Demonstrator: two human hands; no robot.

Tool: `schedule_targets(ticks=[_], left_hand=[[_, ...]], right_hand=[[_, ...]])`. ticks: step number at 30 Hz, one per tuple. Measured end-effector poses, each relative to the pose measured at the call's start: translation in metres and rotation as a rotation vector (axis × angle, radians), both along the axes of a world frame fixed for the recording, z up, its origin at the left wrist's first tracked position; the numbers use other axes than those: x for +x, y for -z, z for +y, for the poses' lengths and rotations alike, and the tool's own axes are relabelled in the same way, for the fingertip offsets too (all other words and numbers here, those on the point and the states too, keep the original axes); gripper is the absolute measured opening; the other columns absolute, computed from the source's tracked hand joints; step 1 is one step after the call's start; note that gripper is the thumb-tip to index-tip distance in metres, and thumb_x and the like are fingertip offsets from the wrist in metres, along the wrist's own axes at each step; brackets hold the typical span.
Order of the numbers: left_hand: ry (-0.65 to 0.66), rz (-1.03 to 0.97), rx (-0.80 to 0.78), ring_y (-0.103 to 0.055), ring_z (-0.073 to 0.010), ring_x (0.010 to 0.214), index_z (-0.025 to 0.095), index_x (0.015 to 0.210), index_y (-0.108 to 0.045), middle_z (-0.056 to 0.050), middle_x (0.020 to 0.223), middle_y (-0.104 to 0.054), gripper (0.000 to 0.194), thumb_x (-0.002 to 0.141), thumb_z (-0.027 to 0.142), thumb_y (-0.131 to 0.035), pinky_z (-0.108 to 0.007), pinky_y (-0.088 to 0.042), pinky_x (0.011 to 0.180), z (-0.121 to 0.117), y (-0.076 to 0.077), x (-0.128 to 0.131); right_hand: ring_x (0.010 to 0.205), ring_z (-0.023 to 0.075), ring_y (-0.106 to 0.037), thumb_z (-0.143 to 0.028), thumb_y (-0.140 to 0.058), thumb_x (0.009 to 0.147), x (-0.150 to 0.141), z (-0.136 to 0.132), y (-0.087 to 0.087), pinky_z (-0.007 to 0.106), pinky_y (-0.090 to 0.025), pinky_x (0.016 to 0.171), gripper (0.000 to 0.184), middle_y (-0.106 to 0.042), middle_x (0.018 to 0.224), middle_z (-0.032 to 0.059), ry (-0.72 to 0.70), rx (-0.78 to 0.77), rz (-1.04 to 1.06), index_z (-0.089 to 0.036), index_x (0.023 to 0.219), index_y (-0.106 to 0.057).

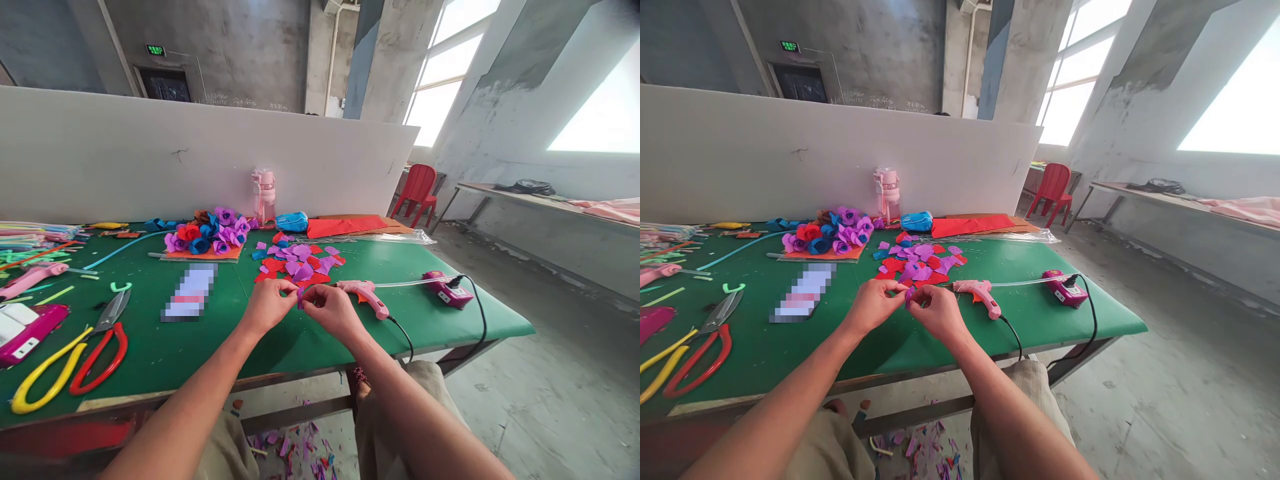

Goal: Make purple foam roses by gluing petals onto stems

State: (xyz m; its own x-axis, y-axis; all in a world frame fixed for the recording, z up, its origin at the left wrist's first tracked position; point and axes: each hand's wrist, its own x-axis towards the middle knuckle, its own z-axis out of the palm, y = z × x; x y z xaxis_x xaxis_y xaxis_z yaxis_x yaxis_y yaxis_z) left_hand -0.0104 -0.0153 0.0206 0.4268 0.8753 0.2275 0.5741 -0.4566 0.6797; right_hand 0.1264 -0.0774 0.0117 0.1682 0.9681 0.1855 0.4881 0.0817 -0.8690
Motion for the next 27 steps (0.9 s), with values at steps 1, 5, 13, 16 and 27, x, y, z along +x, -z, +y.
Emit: schedule_targets(ticks=[1,5,13,16,27], left_hand=[[0.004,-0.003,0.001,-0.049,-0.0097,0.045,0.020,0.076,-0.075,-0.001,0.066,-0.071,0.023,0.072,0.026,-0.054,-0.022,-0.033,0.047,0.000,0.000,0.000],[0.004,-0.022,-0.003,-0.051,-0.0106,0.047,0.020,0.076,-0.075,0.000,0.066,-0.071,0.023,0.072,0.028,-0.055,-0.022,-0.036,0.050,0.001,-0.001,-0.001],[-0.113,0.015,-0.001,-0.063,-0.0177,0.072,0.017,0.080,-0.073,-0.007,0.079,-0.073,0.020,0.071,0.029,-0.060,-0.023,-0.040,0.062,0.027,0.006,-0.012],[-0.020,-0.176,-0.161,-0.056,-0.0120,0.058,0.014,0.078,-0.071,-0.007,0.077,-0.070,0.030,0.077,0.040,-0.055,-0.022,-0.036,0.052,0.025,0.001,-0.013],[0.277,-0.480,-0.799,-0.022,-0.0005,0.036,0.016,0.069,-0.056,0.011,0.045,-0.036,0.033,0.059,0.039,-0.077,-0.017,-0.021,0.038,0.002,-0.003,-0.007]], right_hand=[[0.054,0.0107,-0.045,-0.027,-0.054,0.067,0.000,0.000,-0.001,0.023,-0.032,0.050,0.013,-0.059,0.060,-0.0009,0.004,-0.007,0.004,-0.016,0.066,-0.062],[0.054,0.0104,-0.044,-0.024,-0.052,0.063,0.002,-0.001,-0.003,0.023,-0.031,0.050,0.011,-0.054,0.058,-0.0022,0.010,-0.043,0.056,-0.016,0.064,-0.060],[0.055,0.0101,-0.046,-0.020,-0.052,0.060,0.009,-0.005,-0.010,0.023,-0.036,0.055,0.003,-0.051,0.056,-0.0037,-0.066,-0.109,0.393,-0.017,0.059,-0.054],[0.057,0.0108,-0.051,-0.021,-0.055,0.060,0.011,-0.006,-0.011,0.023,-0.041,0.059,0.005,-0.053,0.059,-0.0032,-0.173,-0.138,0.609,-0.018,0.059,-0.052],[0.054,0.0130,-0.062,-0.022,-0.054,0.063,0.014,-0.012,-0.009,0.022,-0.045,0.056,0.007,-0.060,0.053,-0.0022,-0.186,-0.288,0.556,-0.018,0.067,-0.050]])
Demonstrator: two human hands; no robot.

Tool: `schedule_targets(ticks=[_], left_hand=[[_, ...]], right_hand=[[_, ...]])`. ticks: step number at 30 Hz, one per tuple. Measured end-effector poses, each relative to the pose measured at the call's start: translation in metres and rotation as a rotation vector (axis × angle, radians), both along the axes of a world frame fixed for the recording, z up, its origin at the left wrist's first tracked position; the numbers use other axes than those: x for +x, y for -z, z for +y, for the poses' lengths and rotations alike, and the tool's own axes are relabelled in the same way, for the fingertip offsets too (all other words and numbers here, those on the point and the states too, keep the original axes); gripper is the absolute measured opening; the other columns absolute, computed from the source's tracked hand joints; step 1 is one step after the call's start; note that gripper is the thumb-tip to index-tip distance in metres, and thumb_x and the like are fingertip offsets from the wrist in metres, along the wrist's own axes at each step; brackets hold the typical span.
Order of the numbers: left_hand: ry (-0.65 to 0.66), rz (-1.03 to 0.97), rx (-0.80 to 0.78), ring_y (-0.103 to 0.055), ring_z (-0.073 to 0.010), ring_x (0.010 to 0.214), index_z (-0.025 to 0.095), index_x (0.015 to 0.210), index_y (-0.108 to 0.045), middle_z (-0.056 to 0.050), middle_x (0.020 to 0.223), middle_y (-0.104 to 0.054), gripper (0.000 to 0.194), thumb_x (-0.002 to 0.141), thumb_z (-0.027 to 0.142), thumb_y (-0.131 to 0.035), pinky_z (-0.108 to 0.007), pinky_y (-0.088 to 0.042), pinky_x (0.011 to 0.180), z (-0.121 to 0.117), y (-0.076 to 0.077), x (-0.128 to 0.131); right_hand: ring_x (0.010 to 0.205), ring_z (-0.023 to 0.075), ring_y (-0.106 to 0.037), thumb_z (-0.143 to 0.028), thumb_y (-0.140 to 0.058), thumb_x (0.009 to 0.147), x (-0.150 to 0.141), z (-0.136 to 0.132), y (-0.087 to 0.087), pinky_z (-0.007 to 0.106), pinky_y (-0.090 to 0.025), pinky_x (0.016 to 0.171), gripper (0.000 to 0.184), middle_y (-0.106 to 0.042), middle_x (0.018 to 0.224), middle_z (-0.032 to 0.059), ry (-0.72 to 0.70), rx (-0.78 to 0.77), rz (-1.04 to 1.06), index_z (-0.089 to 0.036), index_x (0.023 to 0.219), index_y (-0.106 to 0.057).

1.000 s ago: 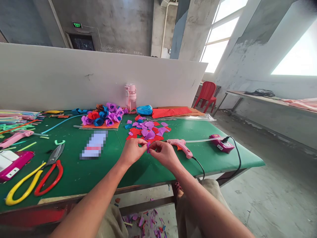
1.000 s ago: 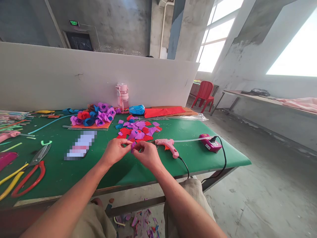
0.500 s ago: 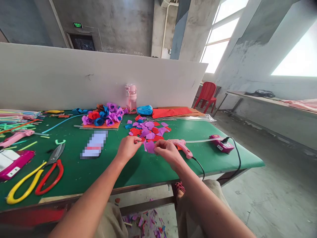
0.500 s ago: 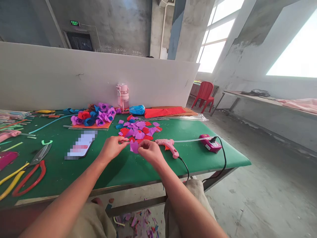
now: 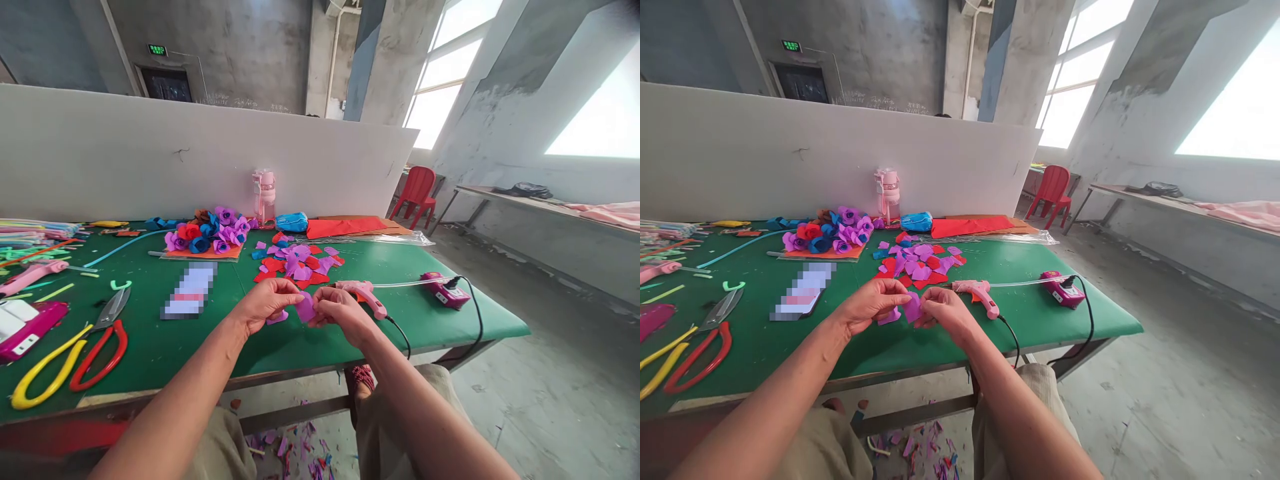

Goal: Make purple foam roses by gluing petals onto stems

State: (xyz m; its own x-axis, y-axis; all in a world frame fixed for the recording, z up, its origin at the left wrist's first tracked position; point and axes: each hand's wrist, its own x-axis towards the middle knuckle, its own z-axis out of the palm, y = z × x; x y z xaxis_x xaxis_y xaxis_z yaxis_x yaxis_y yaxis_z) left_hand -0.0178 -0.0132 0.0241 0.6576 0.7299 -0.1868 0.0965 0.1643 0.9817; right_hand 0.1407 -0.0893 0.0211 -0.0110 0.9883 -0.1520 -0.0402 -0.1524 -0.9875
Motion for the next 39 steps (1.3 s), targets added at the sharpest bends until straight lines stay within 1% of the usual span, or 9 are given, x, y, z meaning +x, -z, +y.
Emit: schedule_targets(ticks=[4,8,13,15,18,22,27,33,39], left_hand=[[-0.140,0.028,0.142,-0.030,-0.0013,0.039,0.014,0.066,-0.058,0.007,0.053,-0.047,0.030,0.058,0.037,-0.075,-0.016,-0.018,0.036,0.004,0.000,0.000],[-0.327,-0.028,0.250,-0.032,-0.0014,0.040,0.013,0.069,-0.060,0.004,0.058,-0.052,0.027,0.057,0.032,-0.075,-0.016,-0.019,0.035,0.017,-0.004,-0.012],[-0.429,-0.105,0.213,-0.027,-0.0012,0.036,0.013,0.071,-0.057,0.007,0.052,-0.047,0.028,0.058,0.032,-0.074,-0.018,-0.017,0.033,0.026,-0.003,-0.025],[-0.427,-0.098,0.209,-0.027,-0.0012,0.036,0.013,0.072,-0.057,0.006,0.053,-0.048,0.030,0.056,0.033,-0.075,-0.018,-0.017,0.033,0.025,-0.001,-0.026],[-0.408,-0.065,0.219,-0.027,-0.0014,0.036,0.014,0.072,-0.058,0.006,0.054,-0.049,0.032,0.056,0.035,-0.075,-0.018,-0.016,0.034,0.023,0.000,-0.027],[-0.313,0.037,0.247,-0.028,-0.0023,0.038,0.014,0.069,-0.061,0.005,0.055,-0.049,0.028,0.056,0.035,-0.074,-0.018,-0.016,0.035,0.019,-0.002,-0.025],[-0.077,0.124,0.214,-0.032,-0.0046,0.041,0.015,0.064,-0.064,0.002,0.055,-0.053,0.024,0.055,0.035,-0.075,-0.019,-0.015,0.036,0.006,-0.004,-0.012],[0.046,0.214,0.288,-0.053,-0.0120,0.056,0.015,0.056,-0.065,-0.002,0.057,-0.063,0.014,0.053,0.027,-0.073,-0.021,-0.039,0.050,0.001,0.016,0.008],[-0.071,0.299,0.414,-0.057,-0.0154,0.060,0.015,0.057,-0.066,-0.002,0.058,-0.065,0.009,0.055,0.024,-0.067,-0.024,-0.041,0.056,0.009,0.033,0.011]], right_hand=[[0.052,0.0114,-0.060,-0.025,-0.054,0.070,0.002,0.004,0.006,0.021,-0.044,0.052,0.008,-0.063,0.057,-0.0011,0.032,0.010,-0.084,-0.018,0.073,-0.050],[0.055,0.0122,-0.059,-0.020,-0.051,0.076,-0.006,0.009,0.019,0.023,-0.044,0.054,0.004,-0.065,0.064,0.0009,0.067,0.227,-0.482,-0.018,0.073,-0.052],[0.083,0.0172,-0.060,-0.022,-0.055,0.082,-0.035,0.023,0.033,0.027,-0.044,0.075,0.010,-0.067,0.087,0.0048,-0.305,0.720,-0.976,-0.020,0.085,-0.064],[0.092,0.0206,-0.059,-0.025,-0.054,0.084,-0.040,0.036,0.034,0.031,-0.044,0.082,0.016,-0.067,0.097,0.0093,-0.291,0.753,-1.094,-0.018,0.093,-0.065],[0.099,0.0211,-0.059,-0.021,-0.050,0.086,-0.028,0.053,0.025,0.031,-0.044,0.083,0.023,-0.064,0.109,0.0122,-0.126,0.698,-1.099,-0.015,0.103,-0.064],[0.088,0.0171,-0.062,-0.026,-0.047,0.086,0.033,0.046,0.004,0.026,-0.047,0.075,0.025,-0.068,0.099,0.0065,0.209,0.676,-0.938,-0.019,0.100,-0.066],[0.060,0.0154,-0.057,-0.037,-0.050,0.081,0.123,-0.007,0.004,0.026,-0.043,0.058,0.028,-0.065,0.065,0.0037,0.687,0.237,-0.997,-0.016,0.070,-0.066],[0.054,0.0109,-0.050,-0.057,-0.054,0.074,0.142,-0.032,0.017,0.021,-0.037,0.048,0.043,-0.060,0.063,0.0017,0.340,-0.105,-0.716,-0.015,0.071,-0.063],[0.051,0.0110,-0.048,-0.040,-0.066,0.067,0.124,-0.008,0.010,0.022,-0.034,0.048,0.025,-0.059,0.054,-0.0010,0.067,-0.175,-0.738,-0.017,0.066,-0.059]])
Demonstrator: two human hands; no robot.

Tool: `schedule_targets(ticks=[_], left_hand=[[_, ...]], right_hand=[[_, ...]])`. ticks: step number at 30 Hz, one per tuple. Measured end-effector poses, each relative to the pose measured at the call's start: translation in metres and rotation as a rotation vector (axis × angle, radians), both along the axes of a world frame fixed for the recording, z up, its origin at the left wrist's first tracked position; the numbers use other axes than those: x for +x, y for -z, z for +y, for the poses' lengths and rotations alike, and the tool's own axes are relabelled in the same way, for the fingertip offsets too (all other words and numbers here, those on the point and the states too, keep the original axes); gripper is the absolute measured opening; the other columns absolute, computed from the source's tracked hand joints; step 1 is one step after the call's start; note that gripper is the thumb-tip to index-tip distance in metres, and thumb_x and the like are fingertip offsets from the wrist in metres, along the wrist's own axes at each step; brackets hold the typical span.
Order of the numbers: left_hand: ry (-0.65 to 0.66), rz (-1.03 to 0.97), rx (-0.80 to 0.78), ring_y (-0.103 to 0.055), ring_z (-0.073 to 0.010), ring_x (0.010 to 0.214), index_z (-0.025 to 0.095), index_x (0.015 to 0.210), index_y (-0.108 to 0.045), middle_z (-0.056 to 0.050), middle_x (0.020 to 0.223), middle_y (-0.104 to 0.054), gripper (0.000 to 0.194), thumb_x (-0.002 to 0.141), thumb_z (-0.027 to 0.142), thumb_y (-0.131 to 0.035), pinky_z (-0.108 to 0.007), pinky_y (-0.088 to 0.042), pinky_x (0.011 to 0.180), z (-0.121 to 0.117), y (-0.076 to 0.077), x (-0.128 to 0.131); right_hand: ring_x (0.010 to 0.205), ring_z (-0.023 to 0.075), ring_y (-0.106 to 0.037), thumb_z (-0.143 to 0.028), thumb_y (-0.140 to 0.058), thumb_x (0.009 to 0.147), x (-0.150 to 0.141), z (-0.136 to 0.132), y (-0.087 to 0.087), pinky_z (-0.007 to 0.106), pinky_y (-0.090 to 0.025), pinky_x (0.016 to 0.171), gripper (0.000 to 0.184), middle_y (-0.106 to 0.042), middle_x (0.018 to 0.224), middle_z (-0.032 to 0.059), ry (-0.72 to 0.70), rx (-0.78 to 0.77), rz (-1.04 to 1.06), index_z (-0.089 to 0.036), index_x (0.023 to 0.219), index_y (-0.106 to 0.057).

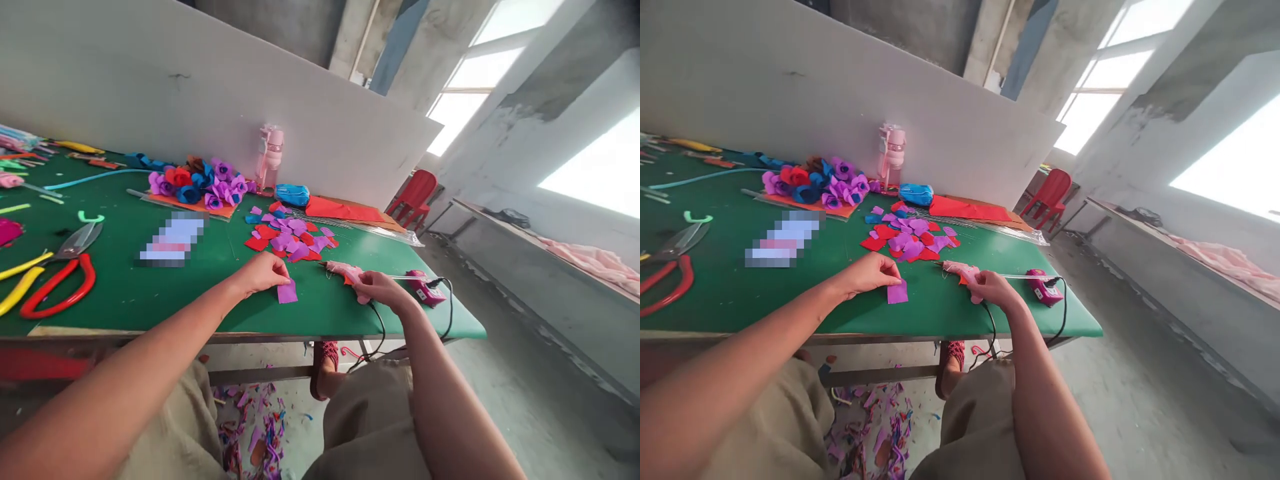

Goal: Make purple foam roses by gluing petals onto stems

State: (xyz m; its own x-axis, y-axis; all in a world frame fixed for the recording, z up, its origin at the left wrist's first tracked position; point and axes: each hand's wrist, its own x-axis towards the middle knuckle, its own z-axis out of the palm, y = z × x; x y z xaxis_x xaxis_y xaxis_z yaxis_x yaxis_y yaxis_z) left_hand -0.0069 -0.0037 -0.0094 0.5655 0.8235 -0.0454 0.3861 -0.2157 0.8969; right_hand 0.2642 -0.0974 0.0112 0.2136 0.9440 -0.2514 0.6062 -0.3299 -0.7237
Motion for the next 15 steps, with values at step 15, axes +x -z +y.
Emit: schedule_targets(ticks=[15], left_hand=[[-0.079,0.107,0.087,-0.051,-0.0125,0.053,0.016,0.051,-0.066,0.001,0.049,-0.059,0.005,0.057,0.017,-0.067,-0.023,-0.032,0.049,-0.002,-0.006,-0.002]], right_hand=[[0.037,0.0079,-0.029,-0.060,-0.047,0.077,-0.032,-0.022,-0.008,0.023,-0.030,0.034,0.043,-0.039,0.055,-0.0052,0.031,0.047,0.770,-0.021,0.092,-0.058]])
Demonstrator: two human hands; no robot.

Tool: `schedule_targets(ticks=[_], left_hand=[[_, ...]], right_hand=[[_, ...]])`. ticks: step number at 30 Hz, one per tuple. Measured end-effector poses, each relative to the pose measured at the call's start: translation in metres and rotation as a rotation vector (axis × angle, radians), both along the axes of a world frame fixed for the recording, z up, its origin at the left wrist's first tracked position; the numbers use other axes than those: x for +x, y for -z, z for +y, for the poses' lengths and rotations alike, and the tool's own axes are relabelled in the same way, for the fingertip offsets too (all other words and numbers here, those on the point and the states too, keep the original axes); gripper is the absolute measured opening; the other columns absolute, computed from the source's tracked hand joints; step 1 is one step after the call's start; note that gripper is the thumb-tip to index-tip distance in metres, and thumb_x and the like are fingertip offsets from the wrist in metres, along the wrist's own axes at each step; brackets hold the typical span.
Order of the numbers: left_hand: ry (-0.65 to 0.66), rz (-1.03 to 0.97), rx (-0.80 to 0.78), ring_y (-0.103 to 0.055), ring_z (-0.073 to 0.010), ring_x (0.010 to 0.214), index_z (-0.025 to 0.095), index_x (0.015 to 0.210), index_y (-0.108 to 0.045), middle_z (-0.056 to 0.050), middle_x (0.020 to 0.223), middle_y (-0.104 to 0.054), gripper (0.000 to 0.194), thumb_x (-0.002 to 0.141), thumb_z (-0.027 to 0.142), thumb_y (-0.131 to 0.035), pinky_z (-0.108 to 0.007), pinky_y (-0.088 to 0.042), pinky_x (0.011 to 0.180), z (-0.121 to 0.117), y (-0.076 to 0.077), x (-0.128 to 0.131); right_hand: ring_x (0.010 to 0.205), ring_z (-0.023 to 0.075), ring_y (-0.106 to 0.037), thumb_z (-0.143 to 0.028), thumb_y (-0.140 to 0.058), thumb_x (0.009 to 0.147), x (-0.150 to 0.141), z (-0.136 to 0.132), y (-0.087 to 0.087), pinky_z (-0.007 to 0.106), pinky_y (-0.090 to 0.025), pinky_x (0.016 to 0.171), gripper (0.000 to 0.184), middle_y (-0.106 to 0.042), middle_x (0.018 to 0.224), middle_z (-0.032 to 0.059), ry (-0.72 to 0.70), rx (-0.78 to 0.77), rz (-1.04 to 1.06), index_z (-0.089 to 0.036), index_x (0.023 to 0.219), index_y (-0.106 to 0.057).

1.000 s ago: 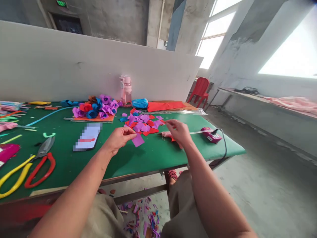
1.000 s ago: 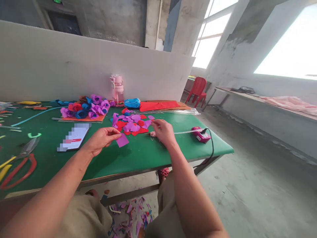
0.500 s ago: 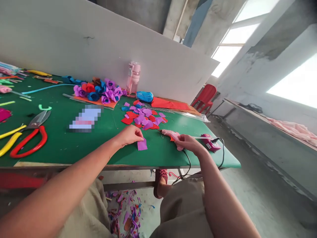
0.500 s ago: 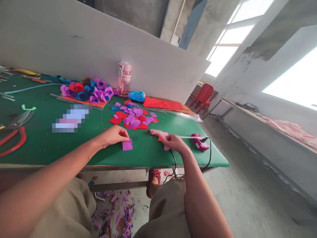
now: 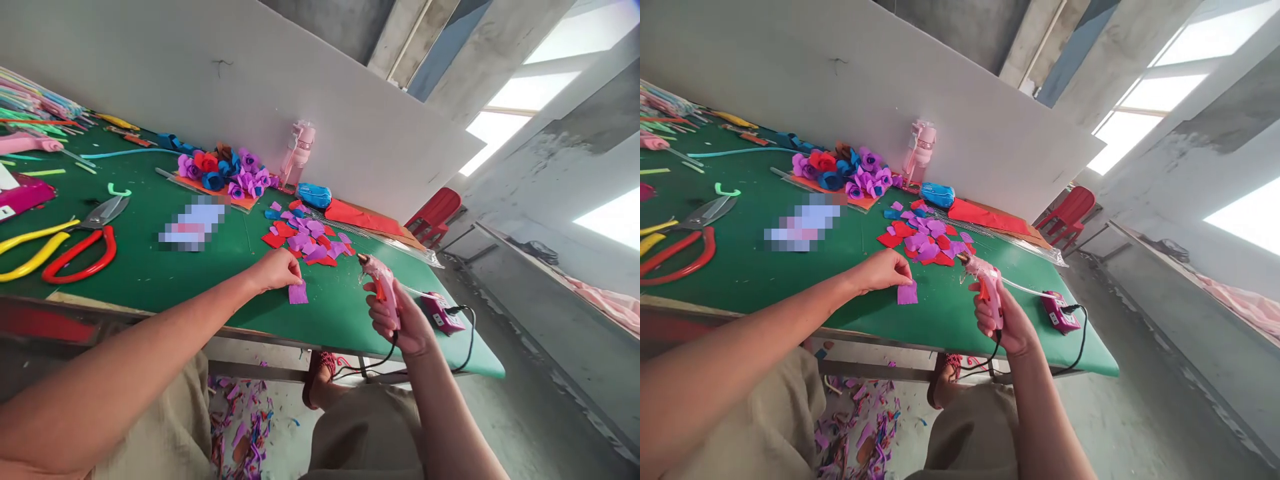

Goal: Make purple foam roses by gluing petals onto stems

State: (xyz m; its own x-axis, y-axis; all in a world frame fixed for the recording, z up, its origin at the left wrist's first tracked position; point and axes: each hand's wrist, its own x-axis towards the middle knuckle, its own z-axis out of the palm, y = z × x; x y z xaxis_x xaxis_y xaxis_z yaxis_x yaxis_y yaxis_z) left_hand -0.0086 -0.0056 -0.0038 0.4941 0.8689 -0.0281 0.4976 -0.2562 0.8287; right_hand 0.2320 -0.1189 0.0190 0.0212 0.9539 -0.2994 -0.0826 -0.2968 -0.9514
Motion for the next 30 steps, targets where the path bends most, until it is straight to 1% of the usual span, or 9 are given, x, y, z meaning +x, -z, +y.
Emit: schedule_targets(ticks=[2,5,9,13,16,20,23,28,30], left_hand=[[0.011,0.016,0.020,-0.050,-0.0119,0.052,0.017,0.050,-0.066,0.001,0.049,-0.059,0.007,0.057,0.014,-0.066,-0.023,-0.032,0.050,-0.001,-0.001,0.000],[0.012,0.054,0.061,-0.050,-0.0115,0.051,0.017,0.050,-0.066,0.002,0.047,-0.058,0.009,0.057,0.012,-0.064,-0.023,-0.032,0.050,-0.002,-0.001,0.000],[0.027,0.074,0.087,-0.051,-0.0117,0.052,0.017,0.051,-0.066,0.002,0.048,-0.059,0.009,0.057,0.011,-0.063,-0.022,-0.032,0.050,-0.001,-0.001,0.001],[0.034,0.084,0.089,-0.054,-0.0125,0.055,0.017,0.051,-0.065,0.001,0.049,-0.060,0.010,0.057,0.011,-0.061,-0.021,-0.032,0.049,-0.001,-0.002,0.001],[0.041,0.088,0.091,-0.054,-0.0125,0.054,0.016,0.050,-0.065,0.001,0.049,-0.059,0.010,0.057,0.010,-0.060,-0.021,-0.032,0.049,-0.002,-0.002,0.001],[0.056,0.087,0.096,-0.054,-0.0125,0.054,0.016,0.052,-0.066,0.001,0.050,-0.061,0.011,0.056,0.009,-0.059,-0.021,-0.033,0.049,-0.001,0.000,0.001],[0.061,0.091,0.107,-0.054,-0.0129,0.055,0.016,0.053,-0.067,0.001,0.052,-0.062,0.011,0.056,0.009,-0.059,-0.021,-0.034,0.050,0.000,0.000,0.001],[0.069,0.123,0.115,-0.056,-0.0135,0.056,0.015,0.055,-0.067,-0.001,0.054,-0.063,0.011,0.059,0.009,-0.058,-0.022,-0.035,0.052,-0.001,-0.002,0.001],[0.071,0.132,0.112,-0.056,-0.0137,0.057,0.015,0.056,-0.067,-0.001,0.055,-0.064,0.011,0.059,0.010,-0.058,-0.022,-0.035,0.052,-0.001,-0.002,0.001]], right_hand=[[0.039,0.0082,-0.033,-0.060,-0.050,0.077,-0.011,0.000,-0.001,0.024,-0.031,0.038,0.042,-0.045,0.059,-0.0035,-0.039,0.059,-0.042,-0.022,0.092,-0.058],[0.046,0.0116,-0.041,-0.057,-0.052,0.079,-0.023,-0.005,-0.007,0.026,-0.033,0.045,0.037,-0.051,0.057,-0.0005,-0.066,0.146,-0.262,-0.020,0.083,-0.058],[0.048,0.0130,-0.043,-0.056,-0.050,0.083,-0.035,-0.014,-0.016,0.026,-0.033,0.050,0.038,-0.048,0.047,-0.0013,-0.146,0.145,-0.592,-0.019,0.078,-0.058],[0.048,0.0128,-0.043,-0.055,-0.046,0.084,-0.049,-0.015,-0.023,0.025,-0.033,0.050,0.040,-0.047,0.049,-0.0027,-0.210,0.140,-0.785,-0.018,0.084,-0.060],[0.048,0.0125,-0.041,-0.055,-0.045,0.084,-0.058,-0.015,-0.028,0.025,-0.031,0.047,0.039,-0.045,0.049,-0.0031,-0.234,0.155,-0.852,-0.019,0.081,-0.060],[0.046,0.0128,-0.041,-0.053,-0.044,0.085,-0.061,-0.016,-0.030,0.025,-0.030,0.046,0.037,-0.045,0.049,-0.0025,-0.251,0.185,-0.863,-0.021,0.078,-0.060],[0.047,0.0129,-0.042,-0.051,-0.044,0.086,-0.061,-0.017,-0.028,0.025,-0.030,0.046,0.034,-0.045,0.049,-0.0022,-0.251,0.198,-0.882,-0.021,0.077,-0.060],[0.051,0.0125,-0.044,-0.046,-0.047,0.085,-0.060,-0.016,-0.024,0.025,-0.032,0.048,0.029,-0.053,0.060,-0.0002,-0.241,0.252,-0.917,-0.022,0.076,-0.059],[0.050,0.0123,-0.044,-0.045,-0.046,0.087,-0.061,-0.016,-0.023,0.025,-0.032,0.048,0.029,-0.052,0.060,-0.0006,-0.258,0.263,-0.945,-0.022,0.077,-0.059]])
